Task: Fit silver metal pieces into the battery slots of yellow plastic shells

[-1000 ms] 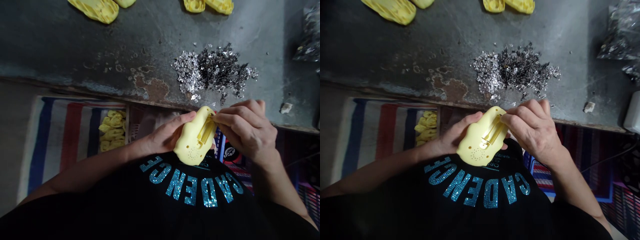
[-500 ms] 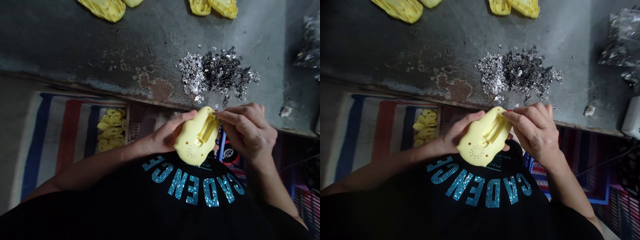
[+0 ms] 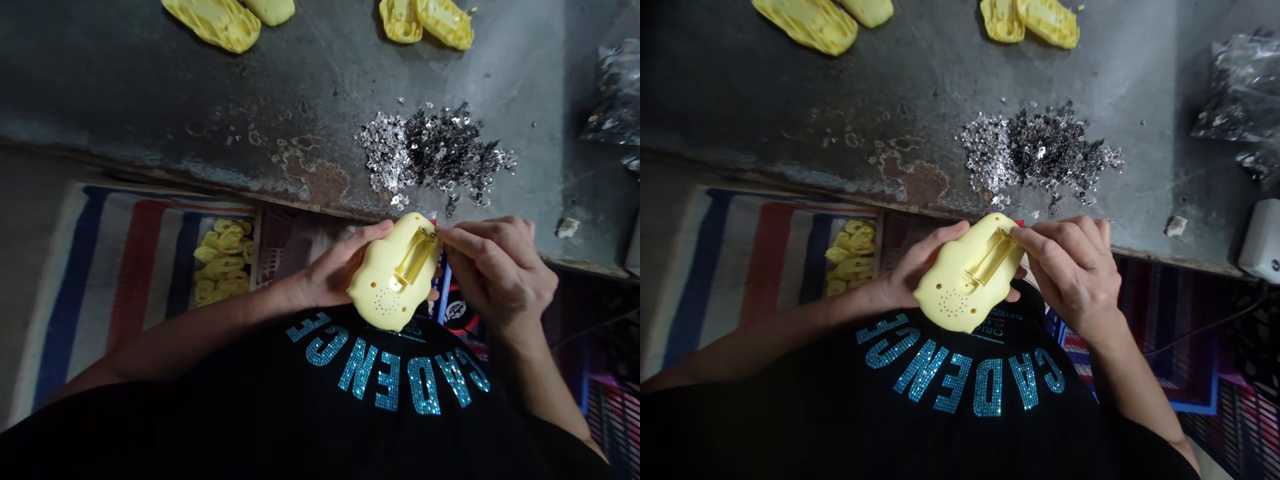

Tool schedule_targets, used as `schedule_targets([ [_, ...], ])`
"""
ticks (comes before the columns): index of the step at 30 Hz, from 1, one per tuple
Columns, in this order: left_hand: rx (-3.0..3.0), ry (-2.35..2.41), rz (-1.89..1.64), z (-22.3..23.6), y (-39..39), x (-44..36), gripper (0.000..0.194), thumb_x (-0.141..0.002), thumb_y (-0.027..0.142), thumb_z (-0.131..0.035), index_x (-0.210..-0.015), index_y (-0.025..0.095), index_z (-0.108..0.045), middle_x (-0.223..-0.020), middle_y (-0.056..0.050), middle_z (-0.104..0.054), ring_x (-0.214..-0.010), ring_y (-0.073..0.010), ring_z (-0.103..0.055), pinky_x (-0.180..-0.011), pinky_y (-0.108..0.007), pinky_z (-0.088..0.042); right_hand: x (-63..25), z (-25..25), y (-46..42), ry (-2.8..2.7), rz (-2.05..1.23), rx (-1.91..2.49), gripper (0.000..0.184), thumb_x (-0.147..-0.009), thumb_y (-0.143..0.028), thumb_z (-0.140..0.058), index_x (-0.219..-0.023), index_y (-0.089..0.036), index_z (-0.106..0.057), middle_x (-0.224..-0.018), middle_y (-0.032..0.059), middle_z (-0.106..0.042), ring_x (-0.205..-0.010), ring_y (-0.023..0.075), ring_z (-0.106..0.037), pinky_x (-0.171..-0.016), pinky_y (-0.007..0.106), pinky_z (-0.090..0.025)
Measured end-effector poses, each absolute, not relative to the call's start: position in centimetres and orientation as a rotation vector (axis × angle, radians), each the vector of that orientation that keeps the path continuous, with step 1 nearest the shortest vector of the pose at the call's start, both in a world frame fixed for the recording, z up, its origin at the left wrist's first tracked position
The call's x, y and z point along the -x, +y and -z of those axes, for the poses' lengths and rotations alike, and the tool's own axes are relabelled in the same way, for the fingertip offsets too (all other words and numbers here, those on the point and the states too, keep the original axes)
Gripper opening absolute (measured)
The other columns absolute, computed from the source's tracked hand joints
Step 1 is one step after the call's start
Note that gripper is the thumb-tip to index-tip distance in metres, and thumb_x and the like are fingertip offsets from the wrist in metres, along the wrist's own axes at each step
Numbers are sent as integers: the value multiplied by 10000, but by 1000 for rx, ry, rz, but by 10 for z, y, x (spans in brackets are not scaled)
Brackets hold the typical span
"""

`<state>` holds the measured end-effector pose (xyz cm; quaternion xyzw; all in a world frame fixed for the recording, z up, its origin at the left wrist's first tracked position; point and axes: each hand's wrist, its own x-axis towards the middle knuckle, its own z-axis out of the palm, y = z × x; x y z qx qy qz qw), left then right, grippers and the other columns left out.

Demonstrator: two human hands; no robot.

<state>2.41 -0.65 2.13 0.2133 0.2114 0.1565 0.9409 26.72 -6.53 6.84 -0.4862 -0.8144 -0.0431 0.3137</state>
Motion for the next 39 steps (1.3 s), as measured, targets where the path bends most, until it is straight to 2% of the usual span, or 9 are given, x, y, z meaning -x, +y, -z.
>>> schedule_targets([
  [4, -424, 409, -297, -24, -6, -25, 857, -963, 751, -816, -1584, 169, -715, -1298, -168, -906, -1221, -406, -879, -995, -466, -707, -266, -66, -69, -2133, 98, 1279, 460, -1073, -81, -802, -1450, -342, -761, -1174, 41, -894, -903, 239, -776, -831, 448, -505],
  [10, -432, 328, -285, -26, -5, -26, 978, -953, 732, -848, -1706, 153, -614, -1311, -189, -905, -1106, -385, -910, -818, -371, -675, -266, -63, -72, -2088, 100, 1306, 430, -1069, -97, -821, -1418, -348, -802, -1165, 29, -901, -903, 235, -781, -841, 445, -529],
  [14, -466, 384, -381, -28, -10, -27, 966, -977, 731, -859, -1720, 173, -595, -1382, -191, -883, -1107, -370, -898, -953, -442, -699, -272, -71, -62, -1968, -306, 1331, 282, -1083, -218, -847, -1346, -321, -848, -1189, 55, -880, -999, 251, -817, -864, 417, -634],
  [18, -605, 602, -567, -30, -18, -25, 852, -925, 578, -991, -1640, 240, -674, -1290, -105, -883, -1058, -284, -864, -924, -364, -679, -281, -79, -46, -1908, -831, 1307, 271, -1060, -416, -901, -1295, -295, -844, -1136, 50, -861, -962, 238, -816, -848, 387, -682],
  [22, -821, 605, -601, -33, -22, -13, 701, -1031, 553, -914, -1652, 292, -718, -1197, -72, -865, -993, -209, -810, -810, -259, -602, -279, -74, -39, -1866, -893, 1298, 218, -1020, -400, -928, -1169, -274, -827, -1039, 19, -844, -848, 199, -776, -783, 361, -664],
  [26, -1020, 632, -512, -38, -26, 6, 704, -1090, 618, -822, -1715, 318, -701, -1131, -54, -819, -862, -172, -699, -702, -251, -521, -271, -57, -46, -1700, -890, 1280, 221, -1011, -402, -933, -1134, -272, -804, -1002, 13, -837, -827, 193, -782, -759, 352, -673],
  [30, -1139, 727, -472, -40, -25, 11, 675, -1068, 515, -868, -1711, 389, -706, -1263, -27, -834, -971, -205, -741, -810, -274, -570, -267, -47, -53, -1635, -835, 1291, 200, -1011, -319, -916, -1159, -274, -790, -1031, 10, -833, -864, 184, -789, -808, 344, -675],
  [34, -1162, 685, -552, -34, -19, 4, 591, -1057, 494, -872, -1616, 324, -784, -1484, -58, -838, -1265, -294, -783, -1026, -320, -598, -265, -43, -56, -1641, -747, 1302, 220, -998, -216, -884, -1186, -284, -792, -1053, -2, -815, -887, 173, -779, -820, 331, -657],
  [39, -1167, 552, -486, -26, -11, 22, 660, -1090, 611, -797, -1665, 297, -726, -1510, -111, -837, -1147, -274, -814, -924, -311, -631, -258, -30, -62, -1433, -996, 1305, 229, -958, -344, -941, -1109, -255, -794, -980, 0, -820, -837, 165, -770, -775, 309, -654],
])
